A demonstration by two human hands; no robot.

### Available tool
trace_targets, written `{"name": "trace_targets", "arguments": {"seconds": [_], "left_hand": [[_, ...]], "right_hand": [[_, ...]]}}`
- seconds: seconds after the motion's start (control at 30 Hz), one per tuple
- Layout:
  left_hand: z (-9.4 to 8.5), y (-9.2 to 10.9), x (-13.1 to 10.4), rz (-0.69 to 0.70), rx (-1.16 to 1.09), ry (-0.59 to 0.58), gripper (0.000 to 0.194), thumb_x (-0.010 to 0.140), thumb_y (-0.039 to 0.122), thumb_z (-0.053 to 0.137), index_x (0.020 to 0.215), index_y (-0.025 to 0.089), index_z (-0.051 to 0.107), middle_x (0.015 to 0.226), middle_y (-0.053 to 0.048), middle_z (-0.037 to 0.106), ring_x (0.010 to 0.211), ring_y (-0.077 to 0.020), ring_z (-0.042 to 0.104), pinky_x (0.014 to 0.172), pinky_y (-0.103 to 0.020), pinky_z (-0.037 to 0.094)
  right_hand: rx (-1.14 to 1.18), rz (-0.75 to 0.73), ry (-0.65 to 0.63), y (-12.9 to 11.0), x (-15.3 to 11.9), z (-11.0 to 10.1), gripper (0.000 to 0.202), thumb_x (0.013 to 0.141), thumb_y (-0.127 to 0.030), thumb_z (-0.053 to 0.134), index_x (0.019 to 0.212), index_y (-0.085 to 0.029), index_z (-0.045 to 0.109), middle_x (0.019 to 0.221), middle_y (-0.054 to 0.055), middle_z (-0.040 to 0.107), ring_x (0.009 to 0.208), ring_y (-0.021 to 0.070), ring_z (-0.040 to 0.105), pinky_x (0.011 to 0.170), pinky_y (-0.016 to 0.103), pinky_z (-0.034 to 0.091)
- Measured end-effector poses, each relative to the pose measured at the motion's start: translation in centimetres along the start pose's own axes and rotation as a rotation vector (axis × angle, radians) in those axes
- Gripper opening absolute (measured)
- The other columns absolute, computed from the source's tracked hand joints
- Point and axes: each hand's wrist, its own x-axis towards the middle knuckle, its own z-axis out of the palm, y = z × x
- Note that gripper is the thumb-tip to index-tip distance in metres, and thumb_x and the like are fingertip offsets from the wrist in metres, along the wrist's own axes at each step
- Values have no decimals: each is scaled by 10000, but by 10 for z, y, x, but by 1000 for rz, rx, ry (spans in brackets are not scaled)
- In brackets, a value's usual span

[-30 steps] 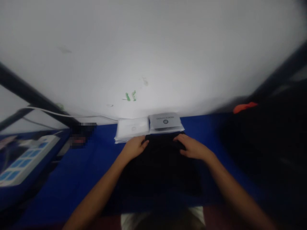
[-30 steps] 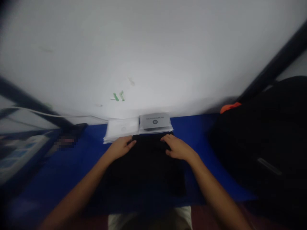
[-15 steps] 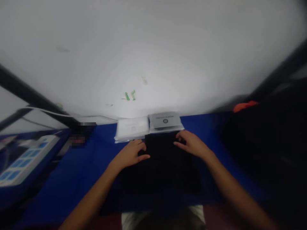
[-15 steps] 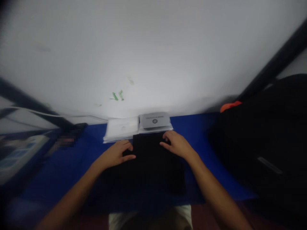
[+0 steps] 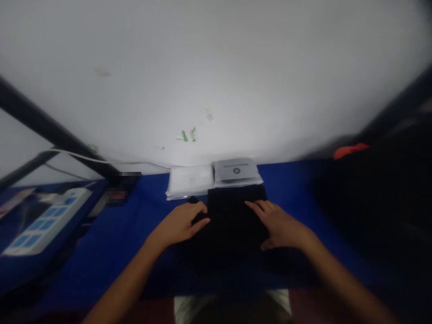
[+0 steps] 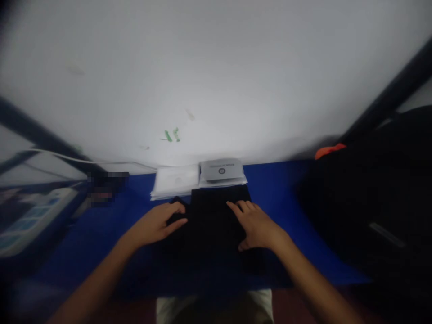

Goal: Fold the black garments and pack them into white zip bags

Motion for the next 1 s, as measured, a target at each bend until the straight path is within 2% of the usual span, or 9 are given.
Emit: {"name": "trace_targets", "arguments": {"seconds": [0.2, 0.33, 0.4, 0.47, 0.53, 0.57, 0.67, 0.87, 1.0], "left_hand": [[-7, 2, -12, 77, -29, -73, 294, 882, 463, 573, 1076, 245, 613, 985, -34, 667, 899, -212, 617, 785, -320, 460], [-10, 10, -23, 153, -125, -168, 280, 889, 478, 566, 923, 226, 681, 835, -25, 616, 745, -159, 591, 663, -267, 442], [-10, 14, -28, 161, -177, -216, 309, 895, 489, 553, 856, 218, 698, 784, -20, 588, 688, -139, 570, 625, -257, 428], [-10, 16, -32, 137, -221, -246, 314, 887, 492, 563, 833, 219, 708, 767, -16, 586, 671, -133, 566, 620, -255, 426], [-10, 17, -35, 99, -272, -273, 293, 878, 481, 579, 864, 225, 721, 782, -16, 601, 682, -133, 578, 633, -254, 436], [-9, 17, -37, 75, -303, -290, 286, 875, 477, 584, 886, 228, 726, 799, -18, 608, 687, -132, 586, 634, -250, 442], [-5, 13, -41, -9, -377, -321, 297, 870, 486, 583, 939, 235, 726, 842, -23, 620, 688, -129, 597, 615, -232, 448], [4, -1, -41, -174, -337, -331, 369, 865, 551, 537, 858, 203, 657, 742, 3, 639, 656, -136, 586, 575, -222, 400], [2, 1, -25, -210, -239, -279, 354, 859, 549, 536, 842, 202, 604, 748, 6, 650, 642, -146, 589, 568, -236, 385]], "right_hand": [[12, 29, -21, 16, -21, -6, 1253, 499, -300, 852, 1536, -230, 152, 1467, 165, 317, 1337, 386, 299, 1098, 511, 267], [145, -46, -23, 22, -17, -10, 1110, 613, -376, 807, 1520, -236, 184, 1368, 136, 413, 1281, 350, 360, 1072, 496, 297], [209, -87, -12, 22, -12, -12, 861, 689, -379, 758, 1435, -228, 355, 1221, 105, 501, 1176, 307, 444, 1026, 468, 347], [229, -124, 17, 20, -9, -15, 493, 753, -338, 709, 1208, -229, 552, 1093, 72, 536, 1070, 265, 495, 993, 448, 367], [243, -164, 45, 17, -12, -19, 179, 794, -303, 676, 937, -219, 606, 1030, 51, 548, 1020, 235, 517, 996, 440, 353], [264, -188, 50, 15, -15, -21, 125, 804, -297, 671, 843, -212, 588, 1009, 45, 556, 1007, 224, 527, 994, 430, 353], [377, -216, -13, 9, -31, -21, 182, 800, -311, 688, 749, -204, 549, 920, 34, 595, 893, 189, 570, 860, 344, 434], [580, -21, -315, 0, -51, -5, 335, 699, -383, 783, 911, -190, 610, 714, -5, 636, 658, 157, 617, 578, 241, 441], [590, -2, -288, 2, -38, -4, 310, 798, -426, 692, 982, -187, 617, 666, -19, 624, 604, 134, 589, 562, 233, 425]]}}
